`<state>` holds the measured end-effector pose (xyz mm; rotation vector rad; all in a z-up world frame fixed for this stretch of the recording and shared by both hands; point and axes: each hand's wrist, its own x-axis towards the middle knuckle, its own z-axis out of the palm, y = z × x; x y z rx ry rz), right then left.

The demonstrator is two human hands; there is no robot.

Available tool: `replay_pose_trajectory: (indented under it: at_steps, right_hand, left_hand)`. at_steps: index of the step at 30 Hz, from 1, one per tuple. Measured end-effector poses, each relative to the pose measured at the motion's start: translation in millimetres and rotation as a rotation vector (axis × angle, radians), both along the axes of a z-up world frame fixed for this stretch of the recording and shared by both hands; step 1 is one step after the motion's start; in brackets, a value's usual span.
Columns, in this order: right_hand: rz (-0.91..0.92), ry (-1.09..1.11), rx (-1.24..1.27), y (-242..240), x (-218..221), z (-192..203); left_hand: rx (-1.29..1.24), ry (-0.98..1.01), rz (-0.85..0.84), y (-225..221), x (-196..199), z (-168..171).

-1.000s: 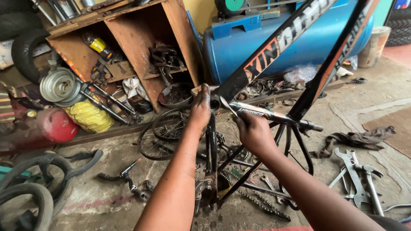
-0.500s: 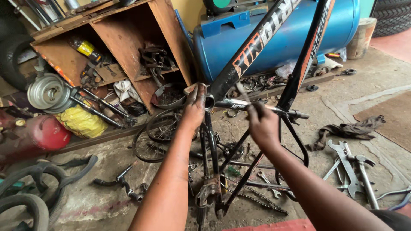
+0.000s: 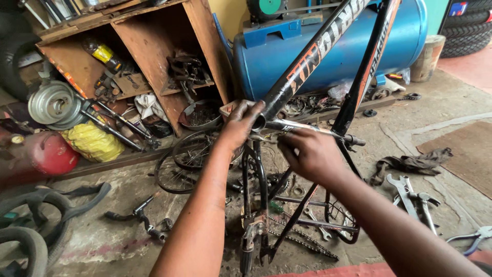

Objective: The person cleans a bicycle frame with a cloth and applies a lubricant or cleaning fluid to the headset area while it sits on a repair floor.

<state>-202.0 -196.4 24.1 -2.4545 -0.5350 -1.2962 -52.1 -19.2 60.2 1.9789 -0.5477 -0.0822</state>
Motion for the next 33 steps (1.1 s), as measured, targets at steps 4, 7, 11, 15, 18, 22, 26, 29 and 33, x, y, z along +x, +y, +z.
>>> replay_pose_trajectory:
  at_steps: [4,7,11,15,18,22,26,29,33]
  right_hand:
    - [-0.091,0.098,-0.045,-20.7,-10.6,30.7]
    - [-0.126,0.093,-0.092,-19.7,-22.4,41.4]
    - [-0.199,0.153,-0.122,-27.9,-33.8,46.4]
    - [-0.364,0.377,0.139,-60.9,-53.2,45.4]
    - [-0.169,0.248,0.056,-56.2,-49.1,34.7]
    - [-0.125,0.463,0.249,-61.8,-46.3,23.0]
    - [-0.222,0.718,0.384,-50.7,-43.8,-10.4]
    - [-0.092,0.601,0.490,-31.5,-16.1,-23.6]
    - [0.104,0.273,0.593,-15.1,20.8,-41.5]
  left_hand:
    - [0.038,0.087,0.078,-12.0,4.2,-2.3]
    - [-0.052,-0.060,0.035,-30.4,7.3,-0.3]
    - [0.064,-0.028,-0.072,-42.4,2.2,15.3]
    - [0.142,-0.123,-0.042,-46.3,-6.0,26.1]
    - [0.270,0.043,-0.009,-57.9,-15.5,33.4]
    - [0.284,-0.071,0.009,-65.4,-19.7,36.8]
    - [0.280,-0.076,0.031,-60.8,-22.9,33.3]
    - [0.265,-0.115,0.025,-63.4,-20.3,33.3]
    - [0.278,-0.173,0.007,-65.8,-15.4,32.7]
